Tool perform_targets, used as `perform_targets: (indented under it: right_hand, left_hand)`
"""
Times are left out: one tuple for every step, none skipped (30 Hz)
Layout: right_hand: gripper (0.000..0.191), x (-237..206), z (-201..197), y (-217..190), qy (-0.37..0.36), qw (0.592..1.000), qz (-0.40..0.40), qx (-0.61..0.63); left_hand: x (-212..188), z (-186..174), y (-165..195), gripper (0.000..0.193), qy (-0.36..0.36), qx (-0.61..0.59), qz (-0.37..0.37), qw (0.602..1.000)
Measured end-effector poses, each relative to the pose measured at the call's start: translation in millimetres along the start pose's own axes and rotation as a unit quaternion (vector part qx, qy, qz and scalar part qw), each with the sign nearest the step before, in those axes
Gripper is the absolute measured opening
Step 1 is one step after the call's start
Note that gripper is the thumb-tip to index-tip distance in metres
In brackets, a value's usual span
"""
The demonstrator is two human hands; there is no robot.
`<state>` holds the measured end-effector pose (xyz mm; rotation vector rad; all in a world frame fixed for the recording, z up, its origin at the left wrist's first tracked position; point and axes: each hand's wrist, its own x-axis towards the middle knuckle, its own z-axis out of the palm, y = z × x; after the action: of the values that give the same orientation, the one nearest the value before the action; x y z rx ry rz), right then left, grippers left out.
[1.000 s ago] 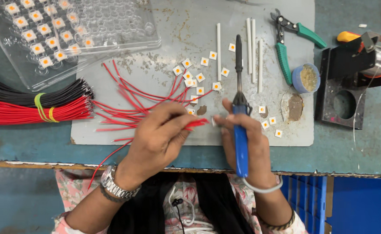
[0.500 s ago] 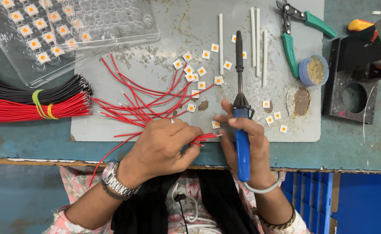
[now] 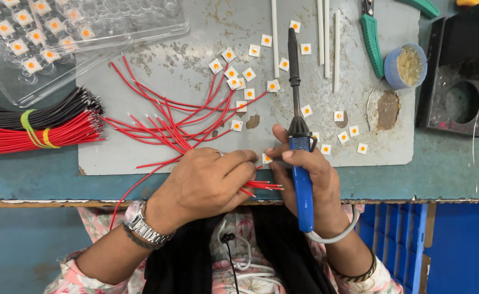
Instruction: The person solders red insulated wires onto small square LED modules at a workbench. They hold a wire end against a module pad with one hand while applying a soldering iron with the other, then set the finished module aside and repeat the process on the next module.
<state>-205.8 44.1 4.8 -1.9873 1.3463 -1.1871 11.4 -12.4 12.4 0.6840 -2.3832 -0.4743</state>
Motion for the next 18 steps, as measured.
perform_targets:
  right_hand:
    - [0.051,-1.2,-0.5,0.1,-0.002,1.000,0.000,0.002]
    - [0.050,-2.3,-1.1,0.3,0.007,1.000,0.005,0.025]
    - [0.049,-3.9,-2.0,0.1,0.015,0.999,0.009,0.047]
    - [0.048,-5.5,-3.7,0.4,0.023,0.997,0.013,0.070]
    - [0.046,-8.0,-7.6,0.3,0.040,0.997,0.008,0.066]
    - [0.044,-11.9,-13.6,-0.6,0.057,0.996,0.004,0.061]
    - [0.042,-15.2,-19.7,0.2,0.073,0.996,0.000,0.057]
    - [0.038,-20.9,-26.9,-0.9,0.089,0.995,0.002,0.033]
    - [0.034,-26.3,-36.3,-1.1,0.106,0.994,-0.005,0.007]
    - [0.030,-32.0,-45.7,-0.8,0.123,0.992,-0.012,-0.020]
    - [0.031,-34.3,-54.3,4.4,0.151,0.988,-0.030,-0.033]
    - [0.034,-36.5,-62.8,9.3,0.179,0.982,-0.047,-0.048]
    - [0.040,-38.7,-69.0,14.1,0.213,0.976,-0.047,-0.027]
    - [0.046,-40.5,-75.0,18.4,0.247,0.968,-0.049,-0.006]
    - [0.045,-41.5,-81.7,21.9,0.282,0.958,-0.049,0.017]
    - [0.044,-44.1,-86.4,22.4,0.307,0.950,-0.042,0.037]
    - [0.043,-47.3,-90.7,20.6,0.322,0.945,-0.028,0.044]
    - [0.042,-50.3,-93.3,17.8,0.330,0.943,-0.017,0.045]
  left_hand:
    - [0.4,1.0,0.0,0.026,-0.007,0.012,0.005,1.000]
    - [1.0,1.4,-0.1,0.024,-0.014,0.018,0.011,1.000]
    - [1.2,1.5,-0.4,0.023,-0.020,0.023,0.016,0.999]
    - [1.5,1.6,-0.5,0.021,-0.027,0.029,0.021,0.999]
    - [1.7,1.6,0.0,0.018,-0.026,0.035,0.022,0.999]
    - [1.6,1.7,0.6,0.015,-0.025,0.040,0.024,0.999]
    - [1.6,1.9,1.1,0.012,-0.024,0.046,0.025,0.998]
    - [1.7,2.1,1.3,0.011,-0.028,0.054,0.027,0.998]
    - [1.9,2.4,1.5,0.010,-0.032,0.062,0.029,0.997]
    - [2.0,2.6,1.7,0.009,-0.035,0.070,0.031,0.996]
    - [2.0,2.8,1.9,0.008,-0.032,0.068,0.032,0.997]
    - [1.9,2.7,1.9,0.008,-0.029,0.066,0.032,0.997]
    - [1.8,2.5,2.0,0.008,-0.026,0.064,0.033,0.997]
    - [1.6,2.3,2.3,0.008,-0.026,0.069,0.033,0.997]
    - [1.6,2.2,2.5,0.009,-0.026,0.073,0.034,0.996]
    - [1.7,2.4,2.5,0.010,-0.026,0.077,0.036,0.996]
    - [2.0,2.7,2.5,0.010,-0.023,0.078,0.039,0.996]
    - [2.2,3.0,2.4,0.010,-0.020,0.080,0.041,0.996]
